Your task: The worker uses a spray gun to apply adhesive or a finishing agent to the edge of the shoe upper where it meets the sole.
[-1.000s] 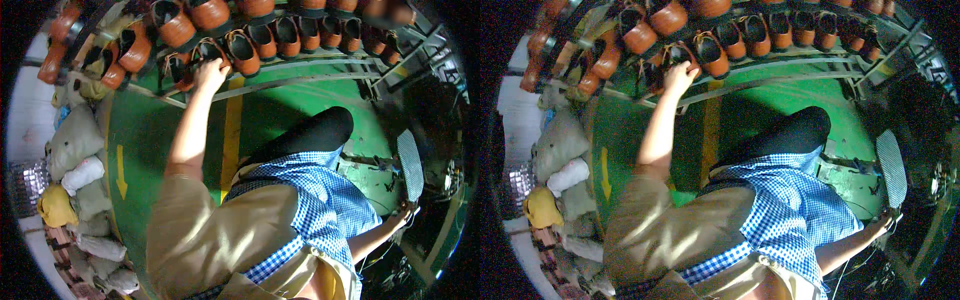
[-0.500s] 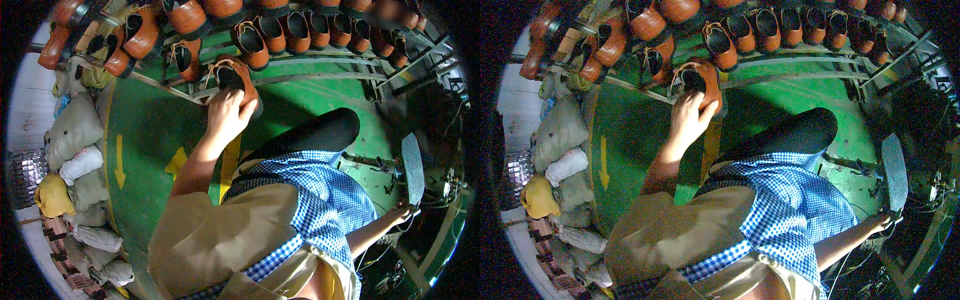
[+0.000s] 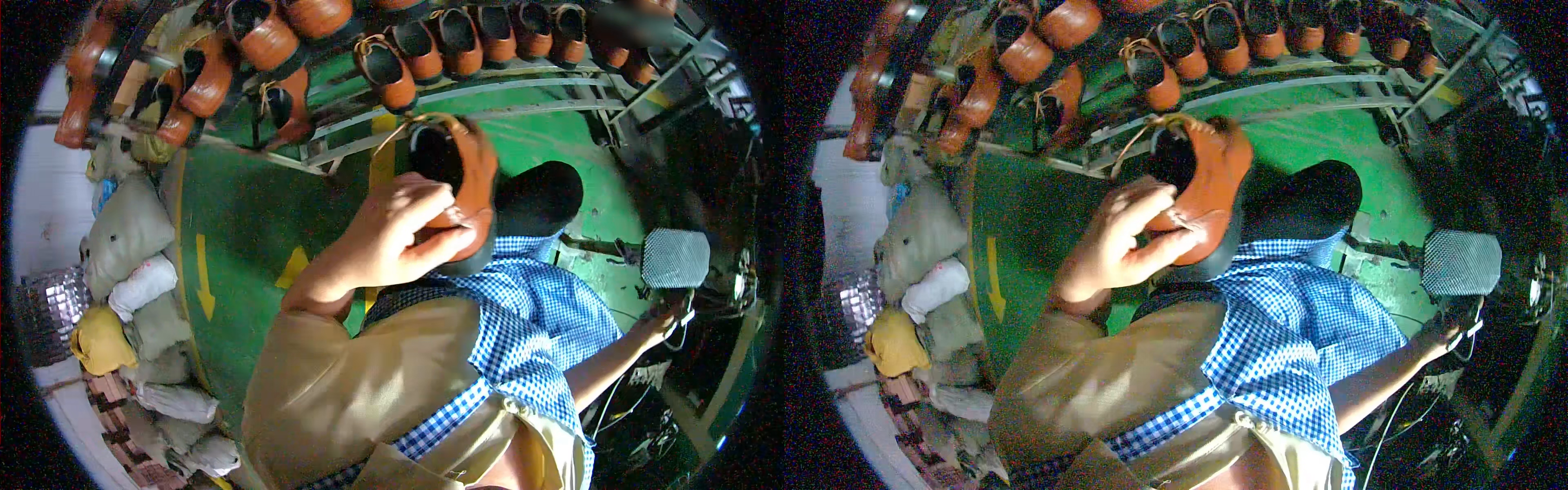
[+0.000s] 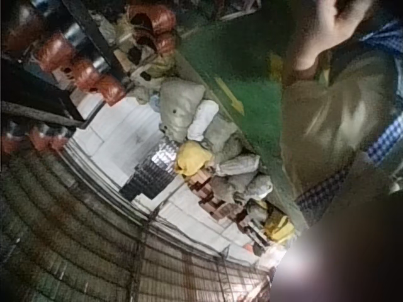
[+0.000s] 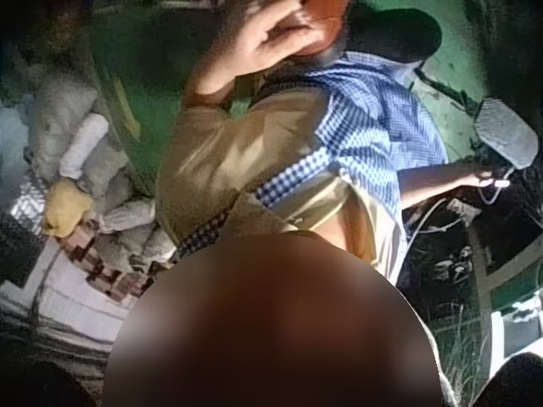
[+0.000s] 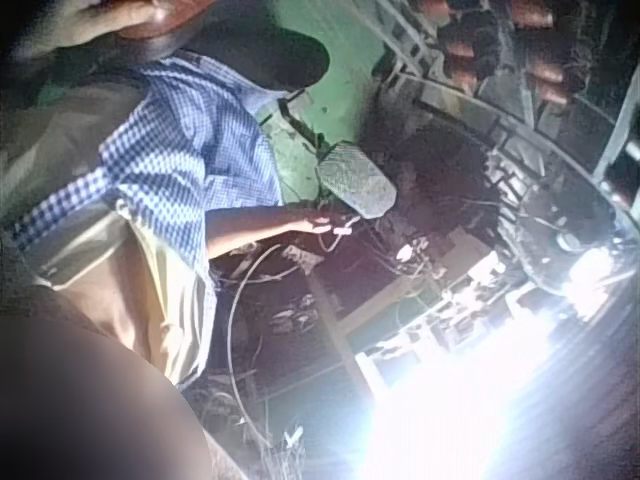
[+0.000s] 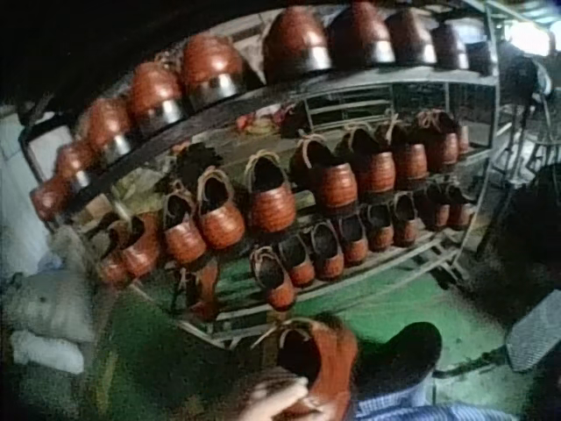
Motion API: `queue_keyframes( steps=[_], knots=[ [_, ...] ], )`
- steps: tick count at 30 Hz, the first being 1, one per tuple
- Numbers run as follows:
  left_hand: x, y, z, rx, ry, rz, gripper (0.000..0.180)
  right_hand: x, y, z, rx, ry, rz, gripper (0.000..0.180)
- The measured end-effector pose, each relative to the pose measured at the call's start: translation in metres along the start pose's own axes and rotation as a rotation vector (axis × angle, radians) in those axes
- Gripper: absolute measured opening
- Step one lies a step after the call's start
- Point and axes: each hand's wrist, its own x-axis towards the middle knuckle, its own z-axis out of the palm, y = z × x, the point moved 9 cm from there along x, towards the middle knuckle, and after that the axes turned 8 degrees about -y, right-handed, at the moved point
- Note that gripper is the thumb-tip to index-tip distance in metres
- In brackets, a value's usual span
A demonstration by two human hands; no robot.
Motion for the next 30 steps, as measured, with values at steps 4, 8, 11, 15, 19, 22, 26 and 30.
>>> queue_keyframes(
  steps=[4,8,11,15,19,22,26,30],
  knots=[
    [0.054,0.035,0.025,-0.062,-0.156,0.309,0.032,-0.001,-0.040,0.034,0.182,-0.066,0.133,0.058],
    [0.104,0.078,0.055,-0.026,-0.140,0.594,0.036,-0.006,-0.064,0.048,0.302,-0.086,0.035,0.044],
    [0.134,0.115,0.080,0.015,-0.059,0.789,0.039,-0.018,-0.045,0.040,0.363,0.052,0.178,0.040],
    [0.167,0.156,0.133,0.009,-0.135,0.919,0.030,-0.045,-0.056,0.056,0.548,0.000,0.143,0.038],
    [0.185,0.179,0.176,-0.021,-0.264,0.988,0.027,-0.052,-0.071,0.069,0.534,-0.050,0.318,0.039],
    [0.183,0.182,0.192,-0.019,-0.411,1.041,0.028,-0.049,-0.089,0.070,0.553,-0.087,0.311,0.030],
    [0.188,0.171,0.193,0.054,-0.494,0.928,0.025,-0.047,-0.105,0.055,0.229,-0.128,0.260,0.037],
    [0.160,0.181,0.152,-0.070,-0.087,0.932,0.040,-0.053,-0.136,0.037,0.332,-0.149,0.177,0.049]
  ],
)
